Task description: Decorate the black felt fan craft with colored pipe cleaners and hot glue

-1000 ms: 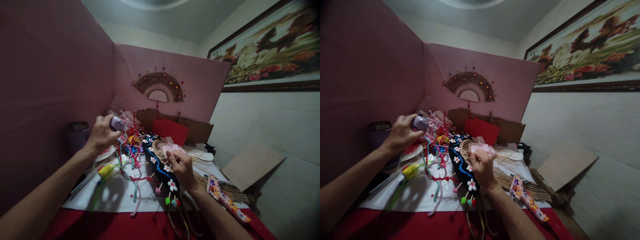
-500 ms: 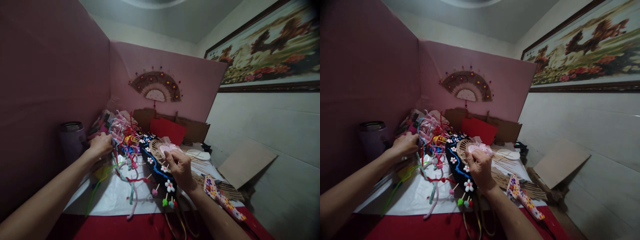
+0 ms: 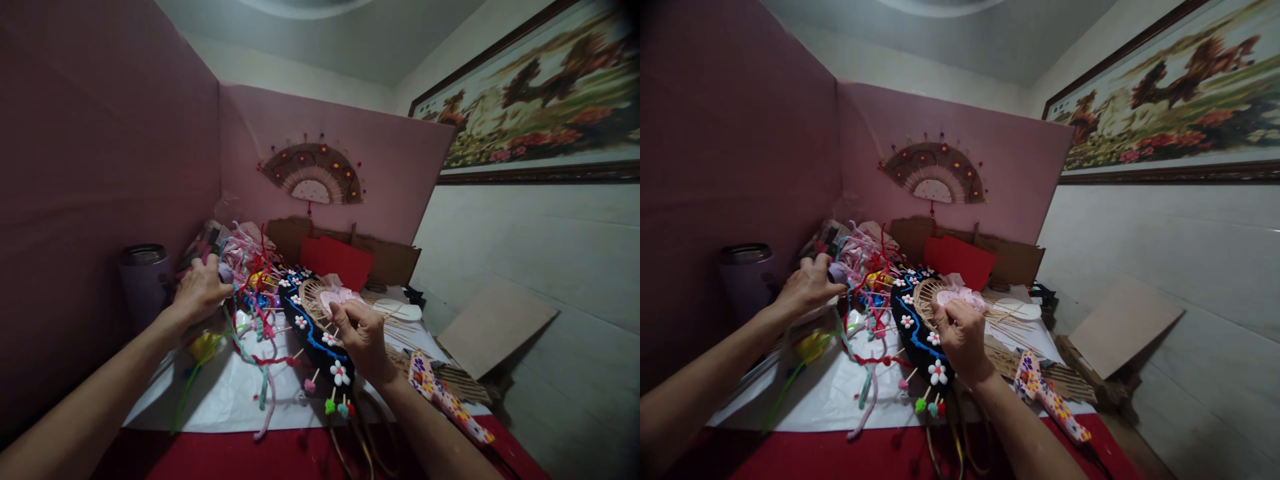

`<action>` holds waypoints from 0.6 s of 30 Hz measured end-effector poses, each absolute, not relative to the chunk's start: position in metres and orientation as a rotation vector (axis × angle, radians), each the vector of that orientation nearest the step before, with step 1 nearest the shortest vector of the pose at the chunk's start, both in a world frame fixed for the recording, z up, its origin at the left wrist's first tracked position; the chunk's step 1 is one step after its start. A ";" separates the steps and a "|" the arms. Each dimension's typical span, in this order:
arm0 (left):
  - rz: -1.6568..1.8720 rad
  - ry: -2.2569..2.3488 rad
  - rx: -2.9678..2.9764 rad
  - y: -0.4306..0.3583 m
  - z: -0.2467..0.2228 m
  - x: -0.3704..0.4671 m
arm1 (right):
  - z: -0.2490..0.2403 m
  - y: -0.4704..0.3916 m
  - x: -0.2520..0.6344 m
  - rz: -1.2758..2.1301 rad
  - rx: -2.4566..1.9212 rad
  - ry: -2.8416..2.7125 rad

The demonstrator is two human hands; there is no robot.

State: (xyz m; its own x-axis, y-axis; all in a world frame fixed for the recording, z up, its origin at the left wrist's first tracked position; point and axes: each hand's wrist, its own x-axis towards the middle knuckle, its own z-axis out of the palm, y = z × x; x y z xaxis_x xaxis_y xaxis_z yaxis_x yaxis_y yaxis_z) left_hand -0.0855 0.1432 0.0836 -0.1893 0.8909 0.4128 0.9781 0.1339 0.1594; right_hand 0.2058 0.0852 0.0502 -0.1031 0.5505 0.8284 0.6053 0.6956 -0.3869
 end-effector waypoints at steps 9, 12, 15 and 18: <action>-1.374 -1.873 -1.363 0.099 0.147 -0.104 | 0.046 0.087 0.204 -0.076 -0.898 -1.760; -1.346 -1.928 -1.253 0.097 0.146 -0.123 | 0.045 0.088 0.203 -0.078 -0.884 -1.765; -1.264 -1.940 -1.290 0.097 0.132 -0.134 | 0.044 0.088 0.203 -0.073 -0.878 -1.766; -1.204 -1.966 -1.317 0.096 0.119 -0.138 | 0.045 0.088 0.204 -0.073 -0.879 -1.760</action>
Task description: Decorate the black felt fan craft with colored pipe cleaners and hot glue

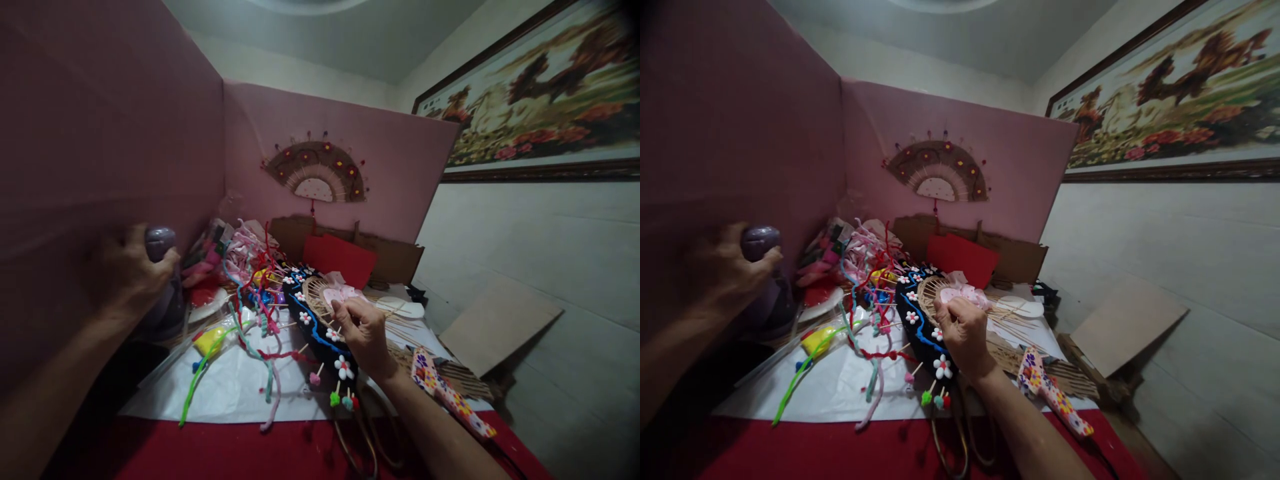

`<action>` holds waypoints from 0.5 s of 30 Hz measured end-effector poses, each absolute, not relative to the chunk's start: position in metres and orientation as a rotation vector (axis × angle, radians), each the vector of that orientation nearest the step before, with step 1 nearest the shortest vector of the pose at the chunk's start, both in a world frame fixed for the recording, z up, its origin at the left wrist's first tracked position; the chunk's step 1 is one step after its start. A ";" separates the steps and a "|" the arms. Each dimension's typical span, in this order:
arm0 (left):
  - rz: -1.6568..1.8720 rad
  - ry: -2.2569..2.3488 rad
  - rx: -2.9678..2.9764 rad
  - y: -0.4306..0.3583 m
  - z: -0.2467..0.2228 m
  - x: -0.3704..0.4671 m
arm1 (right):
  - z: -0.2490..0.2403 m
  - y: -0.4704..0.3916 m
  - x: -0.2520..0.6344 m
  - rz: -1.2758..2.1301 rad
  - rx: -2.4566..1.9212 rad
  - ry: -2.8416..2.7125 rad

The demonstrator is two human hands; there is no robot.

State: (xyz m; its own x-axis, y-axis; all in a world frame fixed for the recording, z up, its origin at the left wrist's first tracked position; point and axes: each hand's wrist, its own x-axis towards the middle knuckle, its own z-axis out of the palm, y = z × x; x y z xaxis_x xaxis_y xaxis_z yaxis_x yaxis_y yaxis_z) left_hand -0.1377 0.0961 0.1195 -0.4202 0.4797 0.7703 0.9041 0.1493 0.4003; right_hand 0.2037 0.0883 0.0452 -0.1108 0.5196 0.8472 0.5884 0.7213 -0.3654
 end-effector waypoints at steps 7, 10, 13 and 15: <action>-1.160 -1.951 -1.324 0.096 0.116 -0.143 | 0.048 0.089 0.208 -0.083 -0.873 -1.735; -1.108 -1.834 -1.300 0.094 0.117 -0.138 | 0.050 0.089 0.209 -0.088 -0.871 -1.722; -1.184 -1.626 -1.309 0.085 0.115 -0.117 | 0.051 0.088 0.209 -0.085 -0.872 -1.721; -1.224 -1.445 -1.429 0.077 0.111 -0.094 | 0.053 0.087 0.209 -0.076 -0.871 -1.719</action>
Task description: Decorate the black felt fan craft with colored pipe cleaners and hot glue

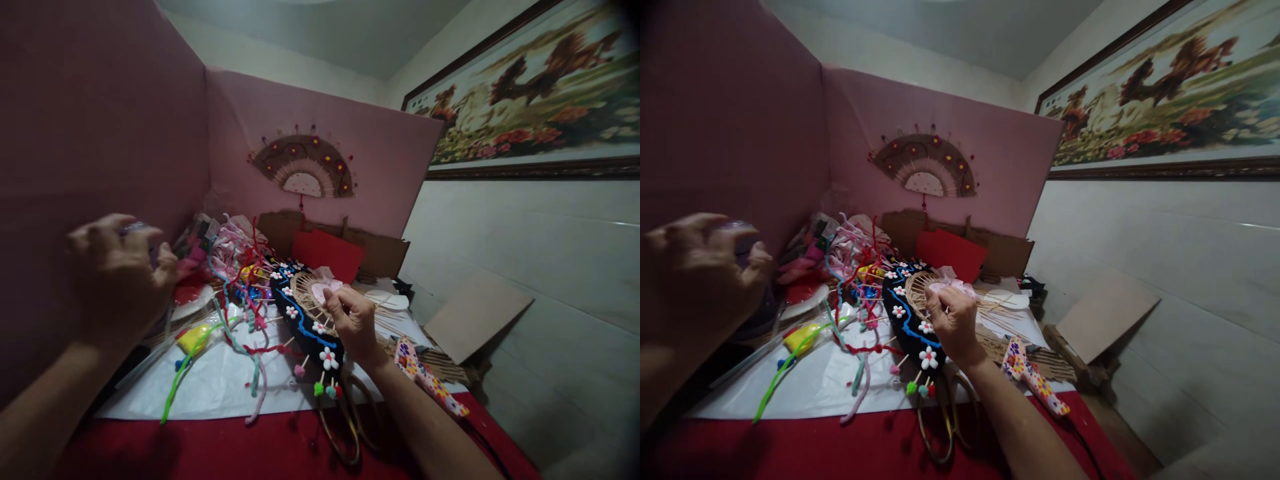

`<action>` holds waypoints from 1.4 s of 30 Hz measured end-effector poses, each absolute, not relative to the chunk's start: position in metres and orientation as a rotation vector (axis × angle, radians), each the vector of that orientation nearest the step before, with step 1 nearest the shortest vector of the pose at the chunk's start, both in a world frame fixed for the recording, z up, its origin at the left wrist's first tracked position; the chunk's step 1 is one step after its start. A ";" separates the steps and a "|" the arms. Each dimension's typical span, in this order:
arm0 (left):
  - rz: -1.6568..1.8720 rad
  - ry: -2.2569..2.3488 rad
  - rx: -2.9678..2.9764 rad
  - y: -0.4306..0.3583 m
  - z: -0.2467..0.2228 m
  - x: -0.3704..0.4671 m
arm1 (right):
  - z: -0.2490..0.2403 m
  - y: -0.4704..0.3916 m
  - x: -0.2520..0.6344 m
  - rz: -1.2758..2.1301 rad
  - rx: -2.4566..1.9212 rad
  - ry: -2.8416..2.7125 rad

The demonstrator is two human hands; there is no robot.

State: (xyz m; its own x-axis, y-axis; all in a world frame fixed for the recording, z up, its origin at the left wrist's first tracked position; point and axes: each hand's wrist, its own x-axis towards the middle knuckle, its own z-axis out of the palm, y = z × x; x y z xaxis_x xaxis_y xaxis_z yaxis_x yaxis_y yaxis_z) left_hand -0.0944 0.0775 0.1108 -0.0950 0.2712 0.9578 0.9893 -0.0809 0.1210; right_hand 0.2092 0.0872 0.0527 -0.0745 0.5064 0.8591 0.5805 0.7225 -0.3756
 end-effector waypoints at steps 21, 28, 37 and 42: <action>-1.487 -0.960 -2.363 0.037 0.028 0.001 | 0.054 0.084 0.204 -0.153 -0.884 -1.761; -1.428 -0.993 -2.347 0.044 0.022 0.001 | 0.053 0.085 0.204 -0.167 -0.878 -1.757; -1.586 -1.099 -2.411 0.045 0.025 -0.002 | 0.053 0.085 0.203 -0.157 -0.885 -1.756; -1.488 -1.074 -2.414 0.049 0.021 -0.005 | 0.054 0.084 0.203 -0.161 -0.889 -1.741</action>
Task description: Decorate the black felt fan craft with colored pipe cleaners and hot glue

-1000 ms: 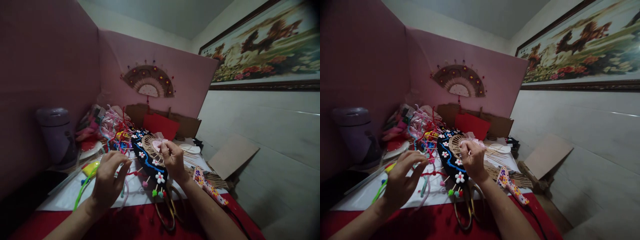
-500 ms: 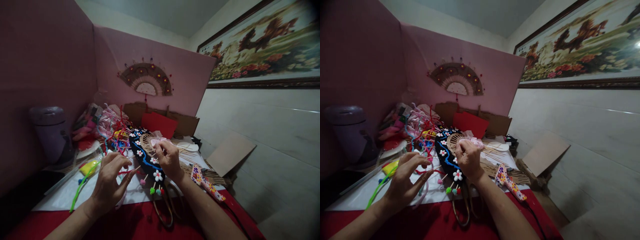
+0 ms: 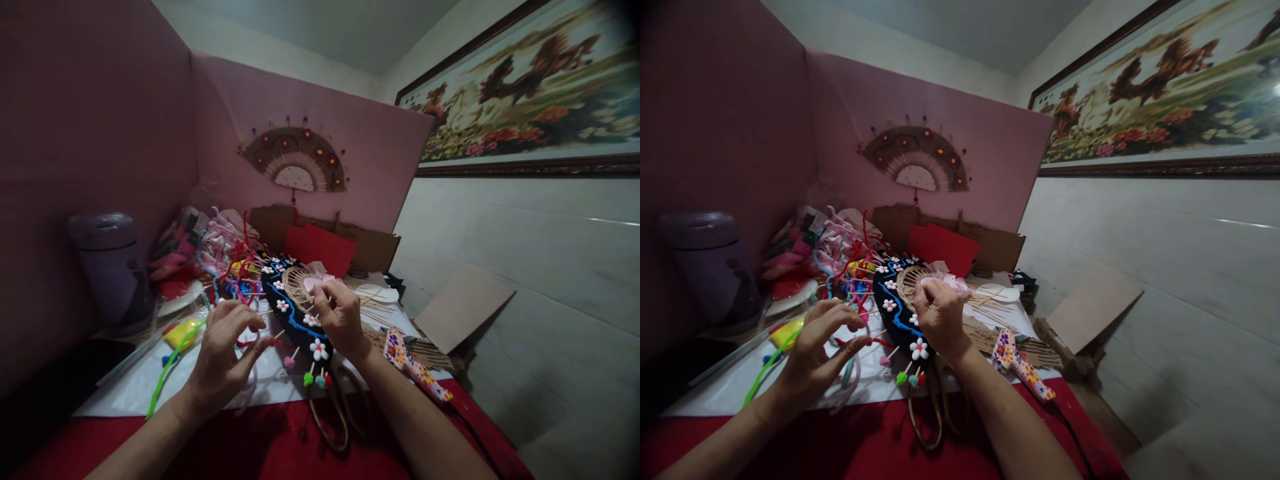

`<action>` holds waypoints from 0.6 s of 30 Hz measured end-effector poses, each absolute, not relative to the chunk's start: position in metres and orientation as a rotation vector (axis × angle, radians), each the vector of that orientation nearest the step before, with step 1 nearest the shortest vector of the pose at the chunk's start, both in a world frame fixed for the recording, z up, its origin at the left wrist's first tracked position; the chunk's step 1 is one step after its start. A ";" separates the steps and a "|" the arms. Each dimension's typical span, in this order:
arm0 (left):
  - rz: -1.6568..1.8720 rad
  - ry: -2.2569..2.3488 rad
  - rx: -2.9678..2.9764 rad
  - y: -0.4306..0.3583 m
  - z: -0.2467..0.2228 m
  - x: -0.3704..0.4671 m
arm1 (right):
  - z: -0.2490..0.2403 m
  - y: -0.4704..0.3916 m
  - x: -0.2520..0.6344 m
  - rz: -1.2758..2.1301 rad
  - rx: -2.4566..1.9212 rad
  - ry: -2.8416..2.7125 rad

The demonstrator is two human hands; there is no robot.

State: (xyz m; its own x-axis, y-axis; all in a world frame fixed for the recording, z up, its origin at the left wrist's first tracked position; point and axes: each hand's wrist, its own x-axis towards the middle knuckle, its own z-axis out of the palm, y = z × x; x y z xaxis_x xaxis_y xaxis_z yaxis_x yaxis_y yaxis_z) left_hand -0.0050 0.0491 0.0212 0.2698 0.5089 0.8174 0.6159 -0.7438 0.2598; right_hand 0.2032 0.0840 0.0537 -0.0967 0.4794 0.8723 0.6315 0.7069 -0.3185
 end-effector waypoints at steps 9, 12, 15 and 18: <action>-1.500 -1.116 -2.380 0.045 0.027 -0.001 | 0.055 0.082 0.202 -0.172 -0.889 -1.732; -1.705 -1.259 -2.308 0.036 0.029 -0.001 | 0.055 0.082 0.203 -0.177 -0.884 -1.732; -2.029 -1.651 -2.241 0.022 0.027 0.000 | 0.055 0.081 0.204 -0.174 -0.885 -1.728; -2.329 -2.081 -2.371 0.014 0.022 0.008 | 0.055 0.081 0.205 -0.169 -0.889 -1.727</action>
